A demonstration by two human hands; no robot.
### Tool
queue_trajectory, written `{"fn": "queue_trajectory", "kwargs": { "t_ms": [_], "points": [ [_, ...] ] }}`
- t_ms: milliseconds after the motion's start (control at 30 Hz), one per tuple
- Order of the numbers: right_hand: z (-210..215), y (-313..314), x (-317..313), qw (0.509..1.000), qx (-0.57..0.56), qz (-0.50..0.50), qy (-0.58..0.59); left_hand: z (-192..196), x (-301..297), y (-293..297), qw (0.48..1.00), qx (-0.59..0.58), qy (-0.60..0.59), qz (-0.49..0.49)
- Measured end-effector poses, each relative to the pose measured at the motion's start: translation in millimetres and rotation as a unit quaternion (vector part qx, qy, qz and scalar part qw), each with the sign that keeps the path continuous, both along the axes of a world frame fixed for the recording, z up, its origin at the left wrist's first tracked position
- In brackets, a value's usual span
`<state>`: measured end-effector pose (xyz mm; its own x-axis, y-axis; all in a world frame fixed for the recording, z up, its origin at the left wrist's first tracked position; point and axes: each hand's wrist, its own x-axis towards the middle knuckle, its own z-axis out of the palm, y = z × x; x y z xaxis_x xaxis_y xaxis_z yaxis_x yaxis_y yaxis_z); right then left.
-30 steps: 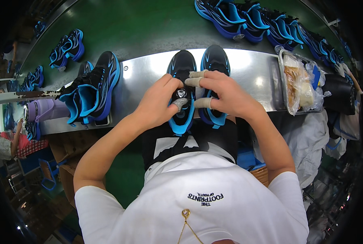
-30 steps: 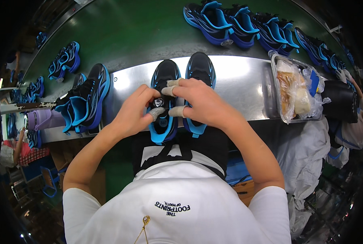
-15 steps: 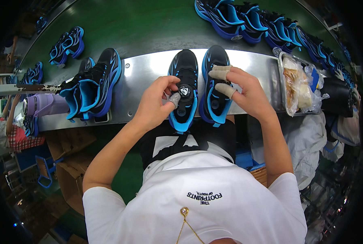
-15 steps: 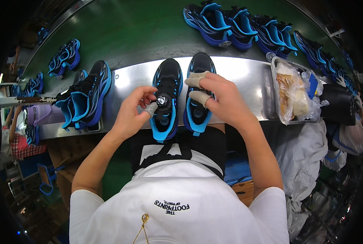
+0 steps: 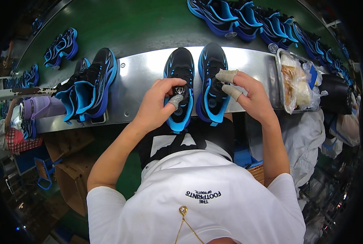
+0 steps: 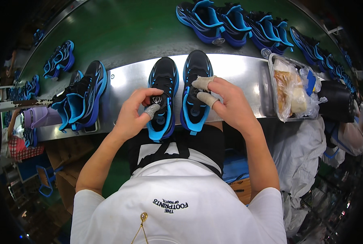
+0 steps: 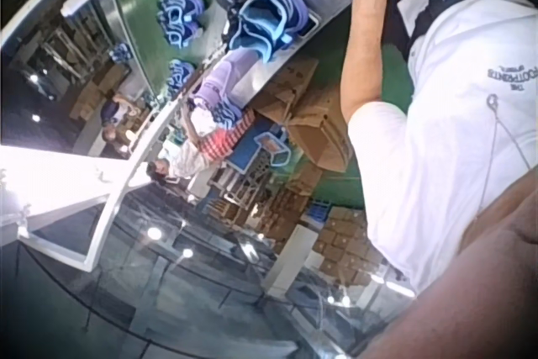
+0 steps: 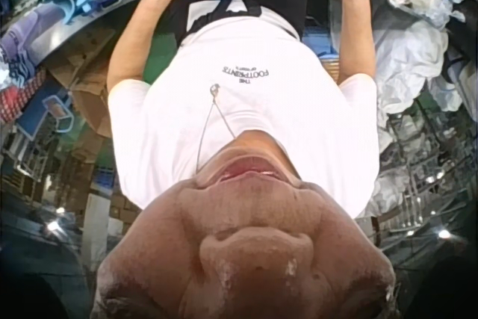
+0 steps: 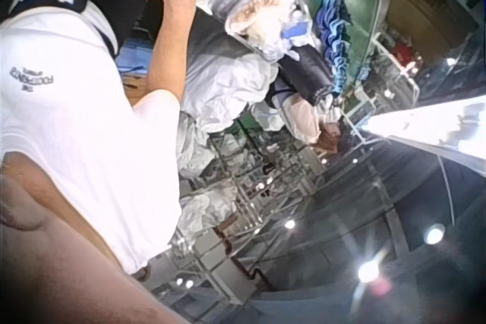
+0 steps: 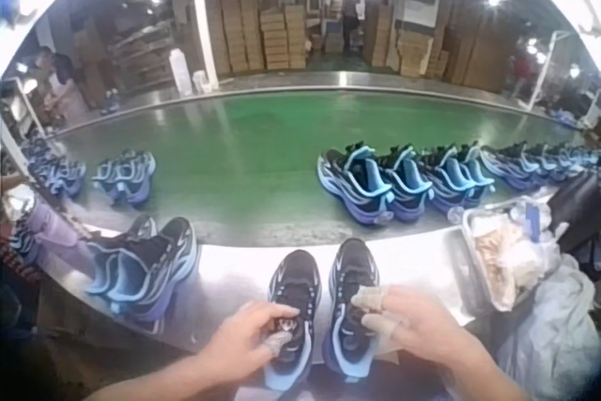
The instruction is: The person cleans and rubs shoes around the dials and collars by hand wearing finger covers, then places pairs of shoes onto the conveyor belt.
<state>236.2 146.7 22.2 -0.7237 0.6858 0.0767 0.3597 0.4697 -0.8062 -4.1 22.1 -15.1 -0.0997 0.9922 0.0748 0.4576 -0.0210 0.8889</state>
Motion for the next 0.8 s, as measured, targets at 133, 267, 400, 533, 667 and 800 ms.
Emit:
{"fn": "queue_trajectory", "kwargs": {
  "t_ms": [133, 267, 400, 533, 667, 800],
  "points": [
    [-2, -1, 1, 1.0, -0.005, -0.001, -0.002, 6, 3, 2, 1.0, -0.007, 0.007, -0.012],
    [-5, 0, 6, 1.0, -0.019, -0.009, 0.001, 4, 6, 4, 0.999, 0.0, 0.038, 0.002],
    [-9, 3, 17, 0.998, -0.064, -0.028, -0.003, 0, -10, 3, 0.999, -0.017, -0.01, -0.03],
    [-1, 0, 16, 0.997, -0.063, -0.031, -0.023, -2, -22, 5, 0.994, -0.012, -0.005, -0.108],
    [-3, -2, 15, 0.996, -0.075, -0.039, -0.023, -4, -22, 8, 0.99, 0.028, 0.027, -0.134],
    [-3, -3, 17, 0.996, -0.072, -0.043, -0.027, -17, -20, 8, 0.986, 0.083, 0.073, -0.123]
  ]
}}
